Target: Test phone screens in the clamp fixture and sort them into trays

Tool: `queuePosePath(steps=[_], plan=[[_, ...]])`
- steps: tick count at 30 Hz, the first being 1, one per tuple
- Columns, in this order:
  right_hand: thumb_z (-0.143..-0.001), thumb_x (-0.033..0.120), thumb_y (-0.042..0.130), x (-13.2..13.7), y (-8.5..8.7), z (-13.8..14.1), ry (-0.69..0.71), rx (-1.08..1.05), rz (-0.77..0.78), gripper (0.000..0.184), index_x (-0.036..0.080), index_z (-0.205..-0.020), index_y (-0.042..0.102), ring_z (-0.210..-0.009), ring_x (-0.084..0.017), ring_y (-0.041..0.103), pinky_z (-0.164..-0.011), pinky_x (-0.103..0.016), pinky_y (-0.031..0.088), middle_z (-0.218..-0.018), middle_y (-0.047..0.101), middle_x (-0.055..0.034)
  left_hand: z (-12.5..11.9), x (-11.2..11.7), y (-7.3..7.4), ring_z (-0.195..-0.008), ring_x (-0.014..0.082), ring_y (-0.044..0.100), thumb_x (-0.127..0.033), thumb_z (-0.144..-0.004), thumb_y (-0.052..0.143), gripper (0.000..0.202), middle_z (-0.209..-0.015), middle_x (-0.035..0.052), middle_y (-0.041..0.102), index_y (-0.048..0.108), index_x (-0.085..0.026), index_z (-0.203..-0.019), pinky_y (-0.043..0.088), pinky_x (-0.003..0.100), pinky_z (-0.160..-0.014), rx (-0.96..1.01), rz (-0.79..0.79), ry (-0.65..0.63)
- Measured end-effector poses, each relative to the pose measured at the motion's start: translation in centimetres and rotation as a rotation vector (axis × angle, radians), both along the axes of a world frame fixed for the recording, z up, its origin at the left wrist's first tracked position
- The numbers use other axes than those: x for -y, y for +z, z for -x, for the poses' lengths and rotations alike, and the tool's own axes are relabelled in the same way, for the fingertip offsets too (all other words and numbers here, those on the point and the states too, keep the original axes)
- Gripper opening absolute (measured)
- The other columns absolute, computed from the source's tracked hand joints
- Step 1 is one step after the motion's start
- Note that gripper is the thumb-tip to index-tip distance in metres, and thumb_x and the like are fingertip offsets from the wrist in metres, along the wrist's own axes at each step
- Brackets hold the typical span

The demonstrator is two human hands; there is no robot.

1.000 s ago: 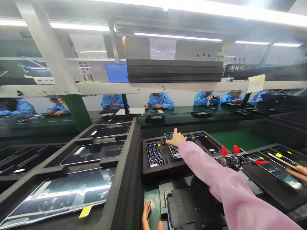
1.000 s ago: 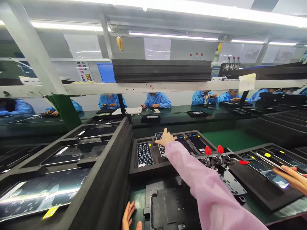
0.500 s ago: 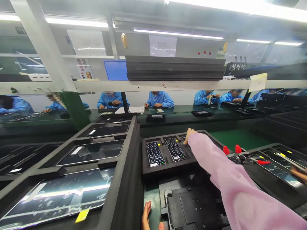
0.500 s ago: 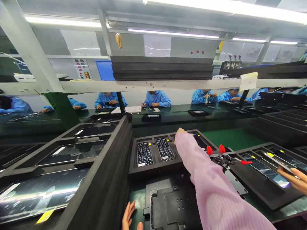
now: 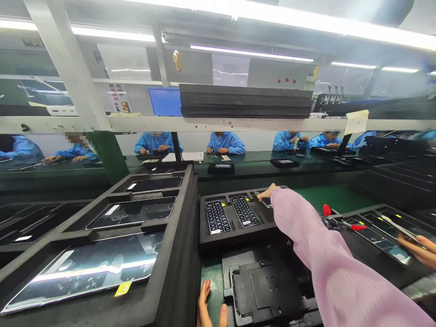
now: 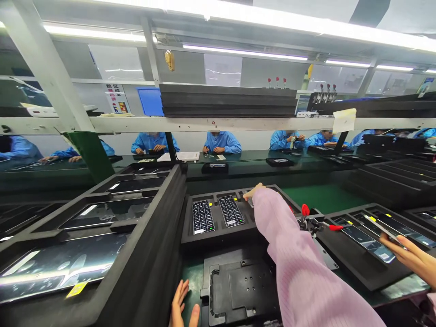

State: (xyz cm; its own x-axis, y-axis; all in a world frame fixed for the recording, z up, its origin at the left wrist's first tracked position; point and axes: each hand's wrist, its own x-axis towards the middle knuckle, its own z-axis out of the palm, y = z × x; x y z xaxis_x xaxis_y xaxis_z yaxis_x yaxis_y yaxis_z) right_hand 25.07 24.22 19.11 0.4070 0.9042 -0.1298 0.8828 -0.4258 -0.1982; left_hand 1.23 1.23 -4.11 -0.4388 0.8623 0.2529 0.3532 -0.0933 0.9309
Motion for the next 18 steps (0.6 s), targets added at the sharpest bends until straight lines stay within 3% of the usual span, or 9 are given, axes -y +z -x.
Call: queuePosePath(steps=[3,5,7,10,13,16,18], plan=[[-0.057,0.043,0.071,1.6,2.1,0.7,0.125,-0.013,-0.041,0.083,0.004,-0.123,0.038,-0.091,-0.025,0.056,-0.07,-0.031,0.045,-0.104,0.054,-0.0159,0.1,0.1,0.2,-0.11,0.031,0.051,-0.038,-0.079,0.038,0.052,-0.122,0.016,0.051,0.035,-0.016,-0.125,0.039,0.048,-0.09,0.006,-0.008,0.0],[-0.05,0.041,0.073,4.2,2.8,1.4,0.256,-0.029,-0.1,0.093,0.013,-0.128,0.032,-0.091,-0.024,0.055,-0.07,-0.029,0.043,-0.104,0.055,-0.0121,0.2,0.2,0.3,-0.112,0.0304,0.05,-0.041,-0.08,0.036,0.051,-0.124,0.0155,0.051,0.036,-0.016,-0.125,0.038,0.048,-0.091,0.052,0.007,-0.021],[-0.046,0.04,0.074,7.9,2.4,2.1,0.418,-0.054,-0.153,0.098,0.02,-0.13,0.028,-0.087,-0.021,0.056,-0.071,-0.027,0.042,-0.099,0.056,-0.0068,0.4,0.2,0.7,-0.113,0.0297,0.049,-0.043,-0.081,0.035,0.051,-0.124,0.015,0.051,0.037,-0.016,-0.124,0.038,0.047,-0.093,0.125,0.034,-0.046],[-0.041,0.037,0.075,14.1,-0.6,2.8,0.745,-0.115,-0.23,0.103,0.025,-0.131,0.026,-0.074,-0.02,0.056,-0.068,-0.028,0.041,-0.084,0.057,-0.0011,0.4,0.4,1.8,-0.114,0.0272,0.049,-0.047,-0.081,0.037,0.051,-0.123,0.013,0.052,0.042,-0.016,-0.12,0.039,0.04,-0.095,0.252,0.044,-0.064],[-0.033,0.033,0.077,18.2,-5.0,2.6,0.874,-0.127,-0.211,0.109,0.023,-0.129,0.027,-0.071,-0.021,0.056,-0.078,-0.036,0.041,-0.08,0.057,-0.0005,0.0,0.6,3.6,-0.119,0.0255,0.044,-0.05,-0.081,0.039,0.048,-0.124,0.0086,0.052,0.049,-0.018,-0.115,0.035,0.036,-0.1,0.302,0.035,-0.077],[-0.033,0.033,0.077,19.2,-8.7,2.2,0.938,-0.11,-0.131,0.111,0.018,-0.131,0.025,-0.073,-0.022,0.056,-0.094,-0.046,0.03,-0.076,0.057,0.0002,-0.4,0.4,5.4,-0.123,0.0253,0.039,-0.049,-0.082,0.042,0.044,-0.125,0.0054,0.052,0.053,-0.02,-0.113,0.027,0.039,-0.105,0.273,0.051,-0.142],[-0.035,0.035,0.076,18.8,-10.0,2.0,0.973,-0.102,-0.071,0.112,0.016,-0.132,0.022,-0.075,-0.022,0.057,-0.096,-0.047,0.027,-0.077,0.058,-0.0004,-0.5,-0.3,6.2,-0.122,0.0251,0.04,-0.047,-0.082,0.044,0.041,-0.124,0.0053,0.053,0.055,-0.021,-0.112,0.026,0.041,-0.105,0.246,0.07,-0.222]])
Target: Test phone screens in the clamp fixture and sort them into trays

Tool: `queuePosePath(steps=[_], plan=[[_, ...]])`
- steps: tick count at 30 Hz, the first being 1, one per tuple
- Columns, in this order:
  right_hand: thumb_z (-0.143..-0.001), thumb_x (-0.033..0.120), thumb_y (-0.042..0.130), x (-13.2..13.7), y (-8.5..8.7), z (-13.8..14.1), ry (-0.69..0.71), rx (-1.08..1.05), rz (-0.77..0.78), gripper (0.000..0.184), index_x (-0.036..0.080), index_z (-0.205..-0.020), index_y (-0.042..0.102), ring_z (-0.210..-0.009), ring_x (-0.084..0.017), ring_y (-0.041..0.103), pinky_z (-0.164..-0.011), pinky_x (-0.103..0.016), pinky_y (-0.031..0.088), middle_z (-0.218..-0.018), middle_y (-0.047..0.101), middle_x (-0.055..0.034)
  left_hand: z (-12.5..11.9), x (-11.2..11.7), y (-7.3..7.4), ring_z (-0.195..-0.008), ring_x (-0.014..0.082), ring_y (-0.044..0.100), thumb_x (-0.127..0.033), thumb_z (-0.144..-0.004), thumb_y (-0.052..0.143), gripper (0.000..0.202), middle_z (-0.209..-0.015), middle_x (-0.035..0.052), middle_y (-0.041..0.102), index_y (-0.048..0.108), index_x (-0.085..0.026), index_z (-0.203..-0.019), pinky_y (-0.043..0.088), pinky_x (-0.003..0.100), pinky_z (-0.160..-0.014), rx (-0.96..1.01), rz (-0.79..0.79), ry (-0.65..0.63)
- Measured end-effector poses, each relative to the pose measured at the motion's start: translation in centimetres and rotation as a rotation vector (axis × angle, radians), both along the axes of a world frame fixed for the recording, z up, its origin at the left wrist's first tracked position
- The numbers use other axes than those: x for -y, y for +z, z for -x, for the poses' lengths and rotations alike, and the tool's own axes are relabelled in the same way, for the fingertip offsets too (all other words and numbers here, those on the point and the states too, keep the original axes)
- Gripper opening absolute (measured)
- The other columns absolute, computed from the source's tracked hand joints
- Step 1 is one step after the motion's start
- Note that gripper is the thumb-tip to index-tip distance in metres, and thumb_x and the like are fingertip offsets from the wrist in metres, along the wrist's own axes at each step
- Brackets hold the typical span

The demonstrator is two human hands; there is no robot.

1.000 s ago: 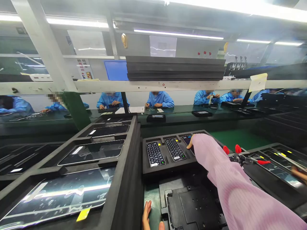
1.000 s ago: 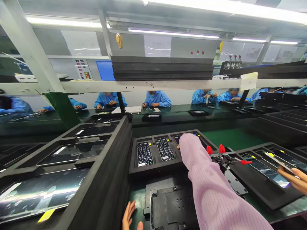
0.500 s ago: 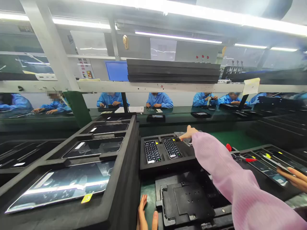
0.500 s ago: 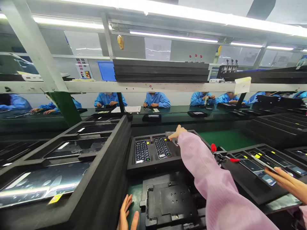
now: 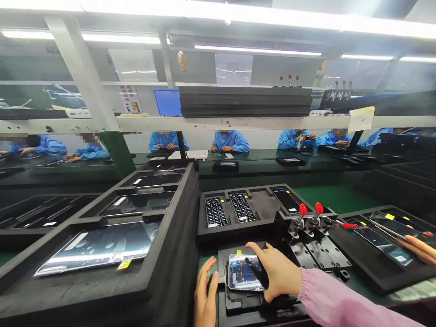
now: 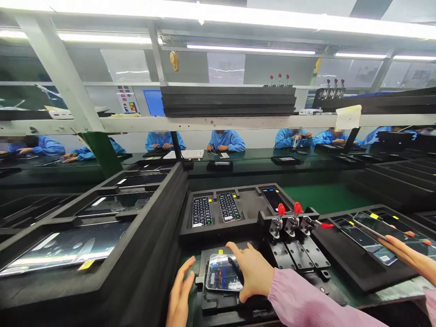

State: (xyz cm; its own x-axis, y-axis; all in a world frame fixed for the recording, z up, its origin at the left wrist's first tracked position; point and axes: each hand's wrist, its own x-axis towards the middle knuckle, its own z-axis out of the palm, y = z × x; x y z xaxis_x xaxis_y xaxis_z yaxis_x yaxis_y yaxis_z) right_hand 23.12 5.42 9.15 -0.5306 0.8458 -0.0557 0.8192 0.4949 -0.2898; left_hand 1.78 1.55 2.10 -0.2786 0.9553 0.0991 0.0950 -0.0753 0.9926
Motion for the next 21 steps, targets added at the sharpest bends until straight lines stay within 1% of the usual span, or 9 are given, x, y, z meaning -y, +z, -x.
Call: queuePosePath(steps=[3,6,8,11,13,15,17,19,21], plan=[[-0.038,0.037,0.075,-0.9,-0.4,-0.1,0.085,0.036,0.053,0.11,0.016,-0.131,0.022,-0.081,-0.023,0.057,-0.098,-0.048,0.025,-0.082,0.059,-0.0024,-0.1,-1.6,0.9,-0.12,0.0248,0.043,-0.043,-0.081,0.048,0.036,-0.123,0.006,0.054,0.057,-0.022,-0.109,0.03,0.042,-0.103,-0.042,-0.016,-0.078],[-0.043,0.039,0.073,-1.4,0.2,-0.2,0.161,0.092,0.056,0.105,0.018,-0.132,0.022,-0.086,-0.025,0.058,-0.097,-0.05,0.024,-0.087,0.061,-0.0056,-0.2,-3.3,1.6,-0.119,0.0244,0.044,-0.04,-0.081,0.049,0.031,-0.123,0.0057,0.055,0.06,-0.022,-0.105,0.031,0.042,-0.102,-0.134,-0.039,-0.074],[-0.046,0.04,0.072,-1.5,0.6,-0.4,0.188,0.146,0.053,0.104,0.019,-0.134,0.02,-0.086,-0.026,0.059,-0.096,-0.051,0.025,-0.086,0.061,-0.0063,-0.3,-4.1,2.1,-0.117,0.0231,0.047,-0.038,-0.083,0.046,0.031,-0.121,0.0054,0.057,0.059,-0.022,-0.106,0.034,0.041,-0.1,-0.242,-0.031,-0.119],[-0.049,0.04,0.07,-1.3,0.9,-0.8,0.191,0.203,0.057,0.103,0.02,-0.136,0.017,-0.085,-0.026,0.06,-0.095,-0.052,0.025,-0.083,0.062,-0.0051,-0.6,-4.9,2.7,-0.106,0.0209,0.055,-0.037,-0.085,0.041,0.032,-0.111,0.005,0.063,0.061,-0.021,-0.105,0.041,0.035,-0.093,-0.385,-0.007,-0.245],[-0.049,0.038,0.071,-1.0,0.9,-1.0,0.179,0.226,0.061,0.105,0.021,-0.137,0.016,-0.085,-0.026,0.06,-0.095,-0.053,0.023,-0.083,0.063,-0.0051,-1.1,-5.3,2.8,-0.097,0.02,0.06,-0.037,-0.084,0.045,0.029,-0.102,0.0035,0.067,0.065,-0.022,-0.098,0.044,0.032,-0.088,-0.428,-0.004,-0.32],[-0.047,0.033,0.072,-0.8,0.9,-1.3,0.179,0.246,0.066,0.109,0.021,-0.138,0.013,-0.086,-0.028,0.06,-0.095,-0.056,0.021,-0.09,0.064,-0.0071,-1.7,-5.6,2.8,-0.09,0.0198,0.062,-0.035,-0.081,0.049,0.025,-0.093,0.0023,0.07,0.068,-0.023,-0.09,0.046,0.029,-0.084,-0.457,-0.01,-0.378],[-0.046,0.028,0.071,-0.6,0.9,-1.6,0.185,0.257,0.079,0.114,0.024,-0.139,0.007,-0.088,-0.029,0.06,-0.095,-0.059,0.019,-0.102,0.061,-0.0108,-2.3,-5.9,2.9,-0.086,0.0205,0.063,-0.034,-0.08,0.05,0.023,-0.088,0.0023,0.071,0.07,-0.023,-0.083,0.045,0.03,-0.082,-0.495,-0.014,-0.419],[-0.047,0.025,0.071,-0.5,1.0,-2.0,0.181,0.237,0.1,0.115,0.025,-0.14,0.003,-0.093,-0.03,0.058,-0.096,-0.06,0.017,-0.112,0.057,-0.0133,-2.8,-6.1,3.1,-0.084,0.0214,0.063,-0.035,-0.079,0.051,0.022,-0.084,0.0021,0.071,0.07,-0.023,-0.078,0.043,0.033,-0.085,-0.53,-0.018,-0.444],[-0.05,0.027,0.07,-0.3,1.2,-2.6,0.152,0.178,0.139,0.112,0.024,-0.14,0.003,-0.098,-0.029,0.056,-0.096,-0.06,0.017,-0.112,0.058,-0.0125,-3.4,-6.3,3.2,-0.082,0.0212,0.063,-0.036,-0.079,0.052,0.022,-0.082,0.0007,0.071,0.07,-0.024,-0.075,0.038,0.039,-0.091,-0.555,-0.025,-0.459]])
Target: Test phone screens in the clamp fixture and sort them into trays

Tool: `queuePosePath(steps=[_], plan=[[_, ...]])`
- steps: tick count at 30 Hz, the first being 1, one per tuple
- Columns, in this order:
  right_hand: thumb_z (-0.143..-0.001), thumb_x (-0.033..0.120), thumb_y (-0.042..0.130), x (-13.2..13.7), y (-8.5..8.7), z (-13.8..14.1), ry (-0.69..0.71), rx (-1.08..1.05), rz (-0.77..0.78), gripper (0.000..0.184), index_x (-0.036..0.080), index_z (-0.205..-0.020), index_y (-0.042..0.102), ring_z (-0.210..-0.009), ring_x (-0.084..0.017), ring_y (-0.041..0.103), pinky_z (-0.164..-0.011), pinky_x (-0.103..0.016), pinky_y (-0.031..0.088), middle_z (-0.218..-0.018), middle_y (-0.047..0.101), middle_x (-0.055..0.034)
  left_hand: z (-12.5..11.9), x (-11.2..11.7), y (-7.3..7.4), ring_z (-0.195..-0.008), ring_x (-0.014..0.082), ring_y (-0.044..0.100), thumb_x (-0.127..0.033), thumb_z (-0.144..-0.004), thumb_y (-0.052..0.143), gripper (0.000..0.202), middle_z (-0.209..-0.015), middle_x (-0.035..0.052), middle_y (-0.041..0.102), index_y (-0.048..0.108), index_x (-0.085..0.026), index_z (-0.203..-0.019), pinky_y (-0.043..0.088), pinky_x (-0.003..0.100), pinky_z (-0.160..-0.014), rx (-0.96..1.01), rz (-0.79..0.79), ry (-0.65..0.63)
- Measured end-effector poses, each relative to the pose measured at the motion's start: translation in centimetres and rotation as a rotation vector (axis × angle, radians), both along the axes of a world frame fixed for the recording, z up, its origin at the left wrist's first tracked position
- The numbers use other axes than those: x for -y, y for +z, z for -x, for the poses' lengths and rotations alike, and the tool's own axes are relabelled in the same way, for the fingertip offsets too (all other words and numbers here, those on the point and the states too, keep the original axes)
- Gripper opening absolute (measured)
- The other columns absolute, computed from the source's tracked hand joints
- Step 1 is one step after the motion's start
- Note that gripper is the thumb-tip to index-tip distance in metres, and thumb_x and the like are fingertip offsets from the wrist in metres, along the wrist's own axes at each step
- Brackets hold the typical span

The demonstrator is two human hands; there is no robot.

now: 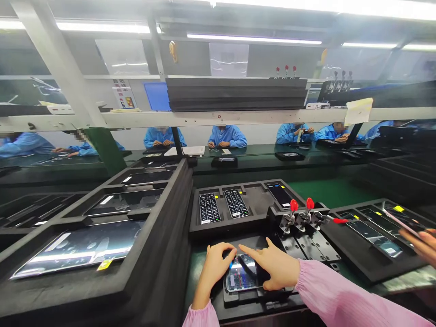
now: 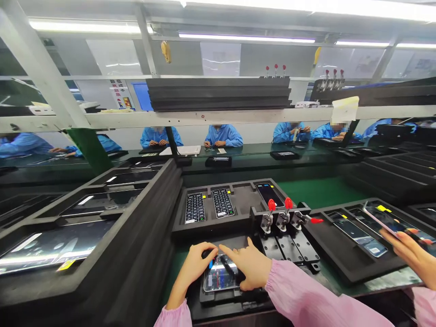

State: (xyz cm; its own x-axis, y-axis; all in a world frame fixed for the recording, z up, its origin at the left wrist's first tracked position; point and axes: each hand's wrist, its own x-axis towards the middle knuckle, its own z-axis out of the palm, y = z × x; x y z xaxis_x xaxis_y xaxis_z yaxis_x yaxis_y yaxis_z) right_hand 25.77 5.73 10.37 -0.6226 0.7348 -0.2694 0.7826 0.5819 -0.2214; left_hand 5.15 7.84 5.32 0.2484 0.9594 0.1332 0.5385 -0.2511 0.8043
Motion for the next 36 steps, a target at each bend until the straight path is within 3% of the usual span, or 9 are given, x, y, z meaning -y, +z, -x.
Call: queuePosePath(steps=[3,6,11,14,18,24,28,32,36], plan=[[-0.056,0.031,0.069,0.4,0.9,-1.1,-0.069,-0.169,0.029,0.105,0.025,-0.14,0.007,-0.108,-0.028,0.051,-0.098,-0.058,0.022,-0.118,0.055,-0.0107,-0.6,-0.2,0.1,-0.078,0.0204,0.063,-0.036,-0.079,0.052,0.023,-0.077,0.0,0.07,0.068,-0.023,-0.07,0.035,0.041,-0.093,-0.011,-0.016,-0.015],[-0.066,0.031,0.063,0.9,2.7,-2.2,-0.168,-0.439,-0.11,0.085,0.03,-0.138,0.018,-0.117,-0.023,0.045,-0.102,-0.05,0.026,-0.132,0.043,-0.0045,-0.9,-0.2,0.0,-0.073,0.0198,0.063,-0.036,-0.08,0.05,0.027,-0.072,0.0015,0.07,0.067,-0.02,-0.067,0.044,0.033,-0.081,0.009,-0.027,-0.029],[-0.076,0.03,0.057,0.6,5.8,-4.0,-0.432,-0.832,-0.532,0.033,0.024,-0.109,0.054,-0.099,-0.015,0.058,-0.091,-0.031,0.045,-0.108,0.061,-0.0011,-1.0,-0.2,-0.2,-0.095,0.0224,0.062,-0.032,-0.081,0.049,0.024,-0.09,0.0046,0.071,0.064,-0.02,-0.065,0.044,0.031,-0.083,0.082,-0.04,-0.046],[-0.076,0.028,0.059,-0.1,6.7,-4.6,-0.546,-0.985,-0.705,0.018,0.023,-0.094,0.06,-0.09,-0.015,0.061,-0.086,-0.029,0.048,-0.094,0.065,0.0002,-1.6,-0.1,-0.1,-0.105,0.0228,0.056,-0.027,-0.08,0.05,0.022,-0.098,0.0055,0.069,0.063,-0.021,-0.063,0.041,0.031,-0.088,0.114,-0.048,-0.069],[-0.076,0.023,0.059,-0.9,7.0,-4.6,-0.556,-1.128,-0.801,0.014,0.022,-0.09,0.06,-0.092,-0.016,0.061,-0.087,-0.033,0.048,-0.095,0.065,-0.0014,-3.7,0.0,-0.2,-0.102,0.02,0.058,-0.025,-0.08,0.051,0.02,-0.101,0.0042,0.067,0.062,-0.021,-0.063,0.041,0.029,-0.088,0.141,-0.056,-0.112],[-0.076,0.021,0.058,-1.0,6.9,-4.7,-0.529,-1.161,-0.856,0.007,0.02,-0.083,0.059,-0.092,-0.019,0.061,-0.087,-0.036,0.048,-0.092,0.065,-0.0031,-5.9,-0.3,-0.2,-0.097,0.0195,0.059,-0.026,-0.081,0.05,0.02,-0.097,0.0039,0.067,0.062,-0.021,-0.065,0.042,0.028,-0.085,0.161,-0.051,-0.166],[-0.079,0.023,0.055,-0.9,7.0,-5.2,-0.53,-1.065,-0.946,0.006,0.02,-0.084,0.058,-0.096,-0.02,0.06,-0.09,-0.038,0.046,-0.095,0.064,-0.0039,-5.3,0.1,0.3,-0.1,0.0198,0.057,-0.028,-0.083,0.048,0.022,-0.103,0.0046,0.065,0.062,-0.021,-0.067,0.04,0.029,-0.089,0.171,-0.044,-0.216],[-0.082,0.03,0.05,-1.3,7.6,-5.7,-0.497,-0.841,-0.973,0.022,0.021,-0.102,0.054,-0.107,-0.021,0.054,-0.094,-0.04,0.043,-0.113,0.058,-0.0061,-4.1,1.0,0.9,-0.116,0.0213,0.047,-0.029,-0.081,0.053,0.017,-0.122,0.002,0.054,0.064,-0.023,-0.07,0.033,0.031,-0.099,0.124,-0.027,-0.377],[-0.085,0.03,0.048,-0.9,7.7,-6.5,-0.479,-0.745,-0.911,0.026,0.021,-0.108,0.052,-0.094,-0.017,0.06,-0.085,-0.032,0.048,-0.101,0.063,-0.0032,-2.8,1.4,0.9,-0.126,0.0238,0.033,-0.029,-0.079,0.056,0.016,-0.132,0.0009,0.044,0.064,-0.022,-0.067,0.023,0.035,-0.106,0.065,0.009,-0.503]])
